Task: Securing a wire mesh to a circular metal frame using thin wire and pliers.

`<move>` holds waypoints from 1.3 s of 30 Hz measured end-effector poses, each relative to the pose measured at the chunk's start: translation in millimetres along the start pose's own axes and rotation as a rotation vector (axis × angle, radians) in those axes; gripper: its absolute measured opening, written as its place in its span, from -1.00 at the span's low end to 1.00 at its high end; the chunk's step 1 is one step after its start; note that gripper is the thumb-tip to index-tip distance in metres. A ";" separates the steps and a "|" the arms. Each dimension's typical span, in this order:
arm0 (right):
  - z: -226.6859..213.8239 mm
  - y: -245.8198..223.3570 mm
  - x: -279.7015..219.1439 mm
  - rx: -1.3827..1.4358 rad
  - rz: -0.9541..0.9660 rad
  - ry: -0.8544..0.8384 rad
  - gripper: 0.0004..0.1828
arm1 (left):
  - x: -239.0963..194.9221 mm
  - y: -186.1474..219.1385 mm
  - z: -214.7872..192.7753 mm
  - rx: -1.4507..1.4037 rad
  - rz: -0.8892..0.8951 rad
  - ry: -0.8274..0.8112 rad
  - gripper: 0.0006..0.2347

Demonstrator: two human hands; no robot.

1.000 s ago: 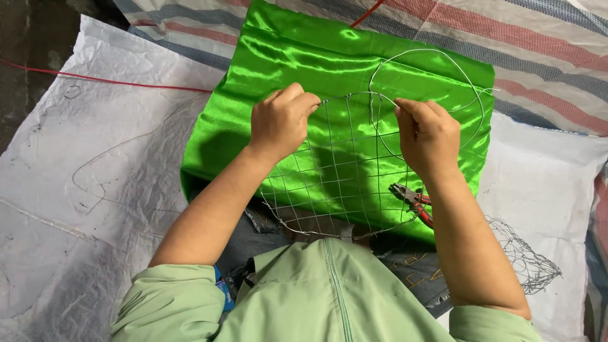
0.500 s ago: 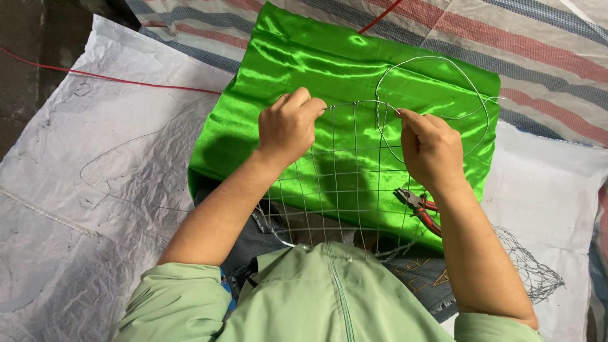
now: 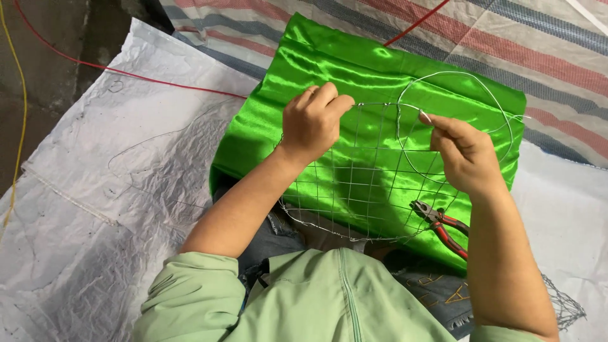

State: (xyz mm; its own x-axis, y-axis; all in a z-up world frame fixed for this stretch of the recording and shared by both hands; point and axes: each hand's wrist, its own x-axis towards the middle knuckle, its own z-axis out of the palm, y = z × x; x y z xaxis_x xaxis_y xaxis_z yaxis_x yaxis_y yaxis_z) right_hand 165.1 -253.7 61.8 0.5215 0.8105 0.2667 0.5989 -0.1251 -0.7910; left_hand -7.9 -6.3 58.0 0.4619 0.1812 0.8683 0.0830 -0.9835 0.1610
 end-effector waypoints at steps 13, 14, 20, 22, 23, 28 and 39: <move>1.7 -7.1 13.1 -0.213 -0.138 0.181 -0.57 | 29.9 -2.2 24.9 -0.071 0.099 0.109 -0.80; 1.9 -5.7 13.4 -0.207 -0.101 0.186 -0.57 | 30.4 -0.5 23.4 -0.053 0.102 0.111 -0.82; -4.2 4.4 12.8 -0.117 -0.073 0.151 -0.53 | 40.2 2.1 17.7 -0.051 0.086 0.121 -0.83; -1.7 3.2 11.1 -0.123 -0.091 0.160 -0.53 | 40.9 2.8 18.2 -0.057 0.084 0.125 -0.84; -0.1 0.7 11.5 -0.168 -0.123 0.195 -0.57 | 41.6 2.2 20.3 -0.054 0.086 0.133 -0.83; 6.5 2.2 11.7 -0.254 -0.216 0.277 -0.60 | 46.1 1.0 22.5 -0.134 0.047 0.109 -0.82; 2.9 29.5 13.3 -0.317 -0.313 0.411 -0.80 | 31.2 -19.3 5.2 -0.353 -0.040 -0.215 -0.90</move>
State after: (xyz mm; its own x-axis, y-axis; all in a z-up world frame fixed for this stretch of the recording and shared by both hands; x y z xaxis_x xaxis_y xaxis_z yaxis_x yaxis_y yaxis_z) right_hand 187.9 -244.9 40.5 0.4457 0.5569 0.7009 0.8806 -0.1318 -0.4552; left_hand 9.6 18.3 79.5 0.6412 0.1781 0.7464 -0.1858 -0.9077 0.3762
